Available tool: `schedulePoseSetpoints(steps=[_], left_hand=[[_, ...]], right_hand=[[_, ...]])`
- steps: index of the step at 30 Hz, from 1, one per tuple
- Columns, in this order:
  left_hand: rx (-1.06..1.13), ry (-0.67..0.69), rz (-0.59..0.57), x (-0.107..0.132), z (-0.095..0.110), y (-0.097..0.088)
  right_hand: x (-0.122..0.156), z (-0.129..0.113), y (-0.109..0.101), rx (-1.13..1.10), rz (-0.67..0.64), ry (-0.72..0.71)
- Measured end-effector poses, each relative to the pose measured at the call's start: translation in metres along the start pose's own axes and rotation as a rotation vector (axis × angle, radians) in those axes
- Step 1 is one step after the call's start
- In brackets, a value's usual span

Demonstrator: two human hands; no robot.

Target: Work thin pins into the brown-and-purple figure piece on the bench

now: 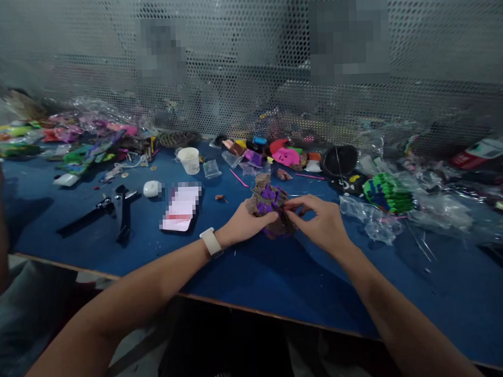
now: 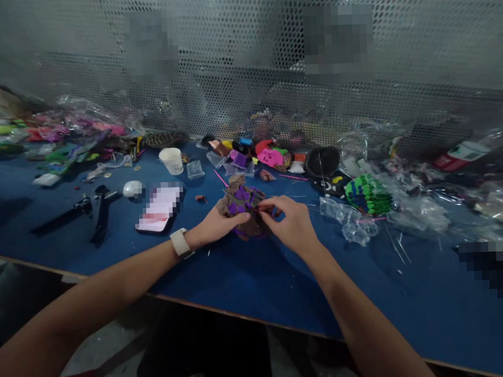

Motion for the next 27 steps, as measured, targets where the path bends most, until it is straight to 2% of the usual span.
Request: schedulePoseSetpoints(steps=[14,19,27], left_hand=[[0.106,-0.037,0.027,0.0002,-0.0004,0.0026],[0.059,-0.009,0.009,-0.0014,-0.0001,0.0014],[0.03,-0.029,-0.012,-0.0002,0.0025,0.0016]], right_hand=[[0.0005,-0.0024,0.0009,-0.008,0.013,-0.001],[0.0009,-0.0039,0.0066,-0.003,-0.02,-0.017],[0.0035,-0.0061,0.0092,0.038,0.021,-0.072]])
Point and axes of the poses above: each hand's wrist, its own x-axis away from the middle knuckle, its own y-axis out of the palm, z = x × y, the point moved 9 cm from there along -x, towards the middle knuckle, and after that the axes turned 14 degrees about y, right-handed, at the moved point
